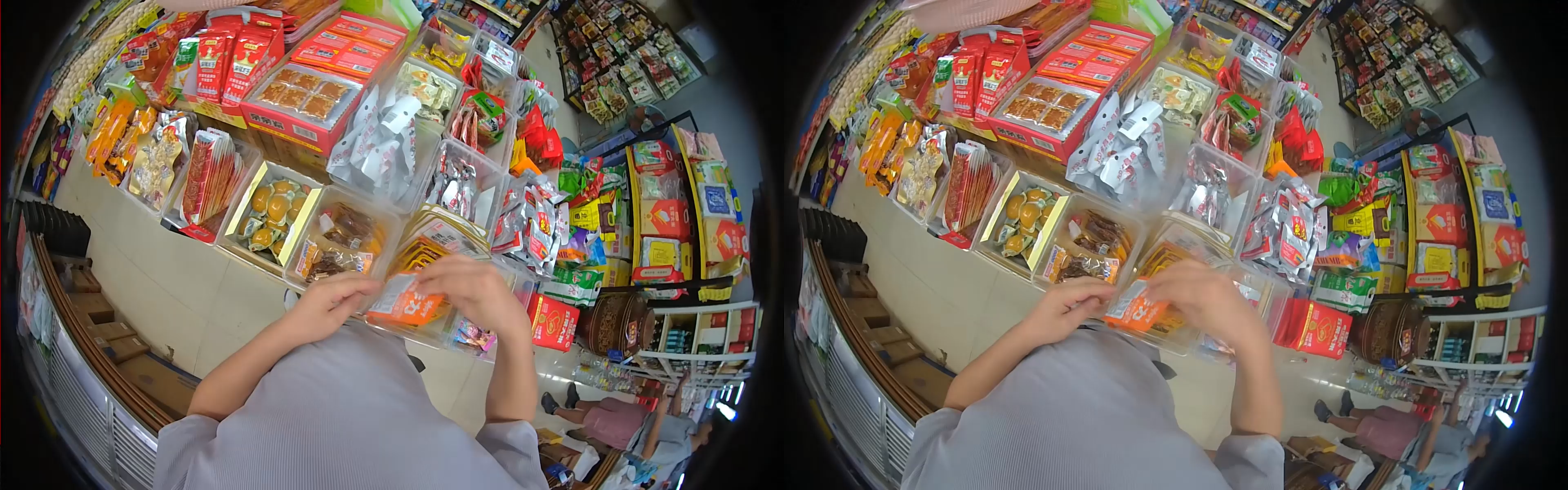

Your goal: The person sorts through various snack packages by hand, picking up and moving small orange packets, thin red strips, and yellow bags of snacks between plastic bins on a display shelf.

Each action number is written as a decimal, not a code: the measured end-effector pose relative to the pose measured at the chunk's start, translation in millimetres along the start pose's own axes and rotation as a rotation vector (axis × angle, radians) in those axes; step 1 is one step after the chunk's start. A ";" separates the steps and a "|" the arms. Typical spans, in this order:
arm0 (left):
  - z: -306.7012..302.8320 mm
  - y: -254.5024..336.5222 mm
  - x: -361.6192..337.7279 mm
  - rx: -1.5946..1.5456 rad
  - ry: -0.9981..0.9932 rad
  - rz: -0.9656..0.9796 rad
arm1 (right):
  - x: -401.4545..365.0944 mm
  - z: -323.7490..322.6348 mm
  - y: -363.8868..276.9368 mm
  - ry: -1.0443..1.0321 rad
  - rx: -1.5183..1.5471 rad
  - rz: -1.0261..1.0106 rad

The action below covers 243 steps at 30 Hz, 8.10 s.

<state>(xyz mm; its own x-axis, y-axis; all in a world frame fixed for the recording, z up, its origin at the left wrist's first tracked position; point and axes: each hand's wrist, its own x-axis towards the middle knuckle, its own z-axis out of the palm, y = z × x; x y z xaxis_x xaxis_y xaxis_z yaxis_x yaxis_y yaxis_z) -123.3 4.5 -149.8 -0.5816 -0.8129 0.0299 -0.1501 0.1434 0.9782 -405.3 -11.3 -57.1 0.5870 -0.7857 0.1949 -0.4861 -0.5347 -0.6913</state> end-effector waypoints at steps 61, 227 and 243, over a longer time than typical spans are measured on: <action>52.3 37.0 48.4 0.869 -0.010 -0.178 | -119.6 79.4 19.6 0.770 -0.289 0.299; 56.6 33.6 31.7 -0.611 -0.310 -0.500 | -90.4 67.7 -24.9 0.961 0.909 0.601; 61.4 47.8 2.7 0.071 -0.571 0.029 | -131.2 135.6 -70.9 1.183 0.947 0.736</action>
<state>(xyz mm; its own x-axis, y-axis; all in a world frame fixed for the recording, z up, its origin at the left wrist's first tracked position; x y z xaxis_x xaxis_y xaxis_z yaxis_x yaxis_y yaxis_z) -181.1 43.8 -115.6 -0.9227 -0.3774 -0.0787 -0.1695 0.2140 0.9620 -360.1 171.9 -128.0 -0.5594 -0.7865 -0.2618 0.3739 0.0425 -0.9265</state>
